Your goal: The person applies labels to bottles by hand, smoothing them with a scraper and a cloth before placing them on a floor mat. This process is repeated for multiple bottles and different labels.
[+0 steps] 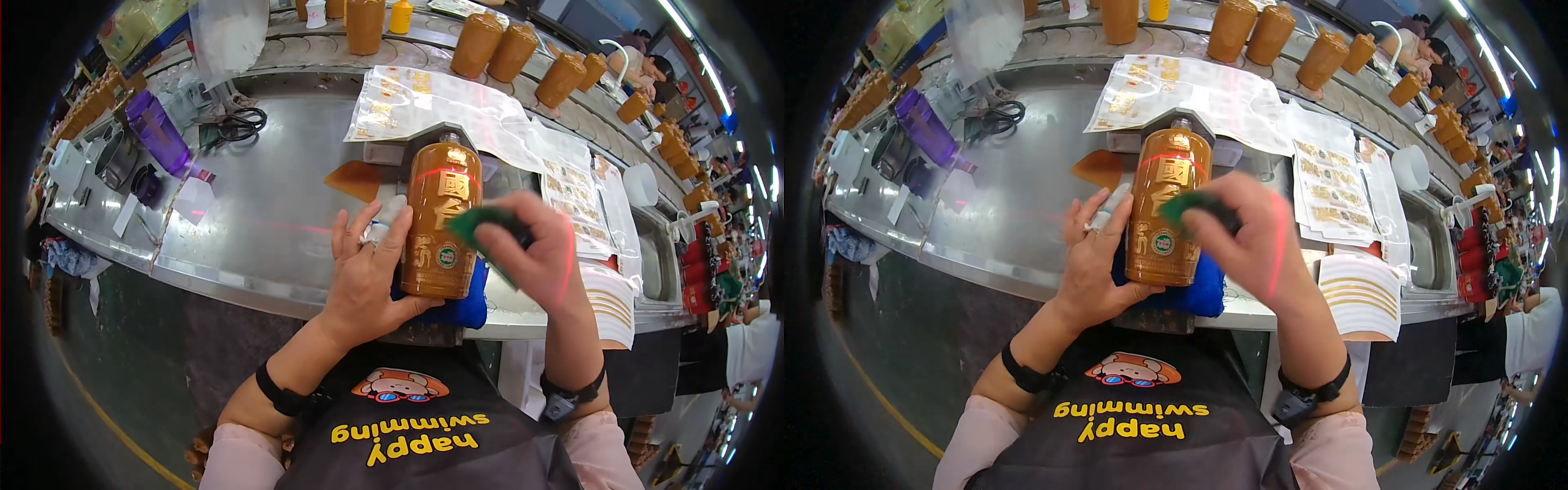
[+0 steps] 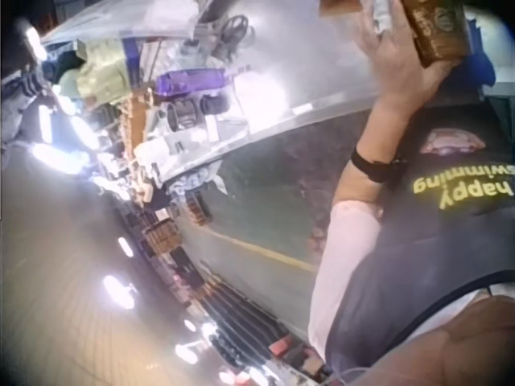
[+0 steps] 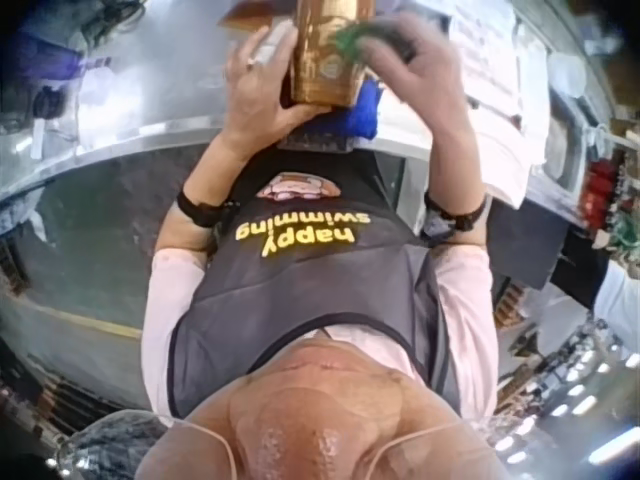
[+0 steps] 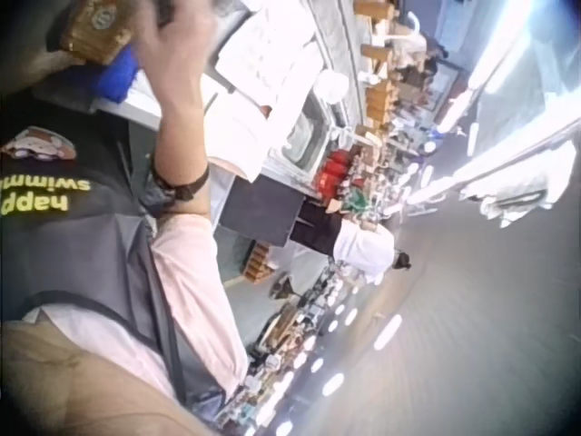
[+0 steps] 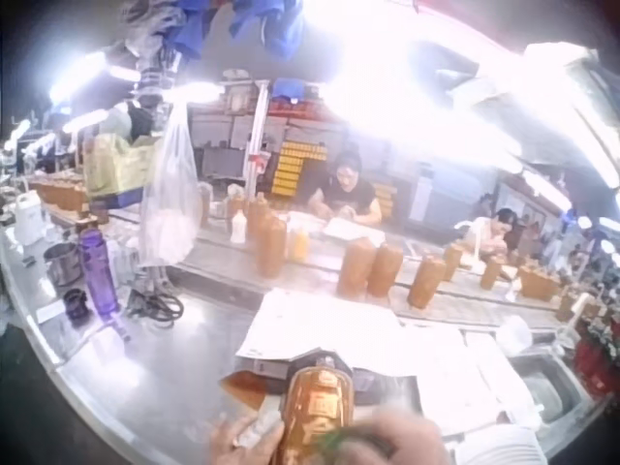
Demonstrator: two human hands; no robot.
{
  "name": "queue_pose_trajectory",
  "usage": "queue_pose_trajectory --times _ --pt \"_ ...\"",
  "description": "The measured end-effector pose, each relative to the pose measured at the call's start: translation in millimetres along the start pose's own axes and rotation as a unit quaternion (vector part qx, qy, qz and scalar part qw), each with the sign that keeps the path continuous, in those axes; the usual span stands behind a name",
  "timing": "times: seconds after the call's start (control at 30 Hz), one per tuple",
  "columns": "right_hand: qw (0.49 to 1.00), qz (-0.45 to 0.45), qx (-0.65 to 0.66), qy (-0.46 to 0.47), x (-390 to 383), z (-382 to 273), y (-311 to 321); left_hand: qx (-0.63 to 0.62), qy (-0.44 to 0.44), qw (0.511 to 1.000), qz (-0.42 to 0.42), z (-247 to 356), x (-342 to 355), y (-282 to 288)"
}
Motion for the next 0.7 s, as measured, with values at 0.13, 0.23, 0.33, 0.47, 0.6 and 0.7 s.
queue_pose_trajectory --times 0.13,0.23,0.33,0.47,0.6,0.7 --pt "0.99 0.096 -0.095 0.032 2 4 10 -0.107 0.046 0.993 -0.018 -16 3 -17" --pt "1.0 -0.026 -0.012 -0.004 2 1 -10 -0.063 0.039 0.997 -0.025 -12 -1 -8" --pt "0.992 0.097 -0.074 0.024 0 7 12 -0.027 0.003 1.0 -0.009 1 6 -1" --pt "0.928 0.066 -0.286 0.23 -20 -49 -25 -0.091 0.047 0.995 -0.004 -18 -1 -18" --pt "0.954 -0.083 -0.115 0.264 -36 -55 -43 -0.045 0.033 0.998 -0.015 -13 1 -15" --pt "0.937 0.055 -0.263 0.223 -37 -38 -24 -0.083 0.018 0.996 0.017 -8 2 -4"
Point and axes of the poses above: each hand's wrist, its own x-axis towards the middle knuckle, its own y-axis out of the back of the hand, z = x × y, the point moved 10 cm from there along x, towards the middle knuckle, and after that the axes turned 9 degrees about -z, right-handed, at the moved point
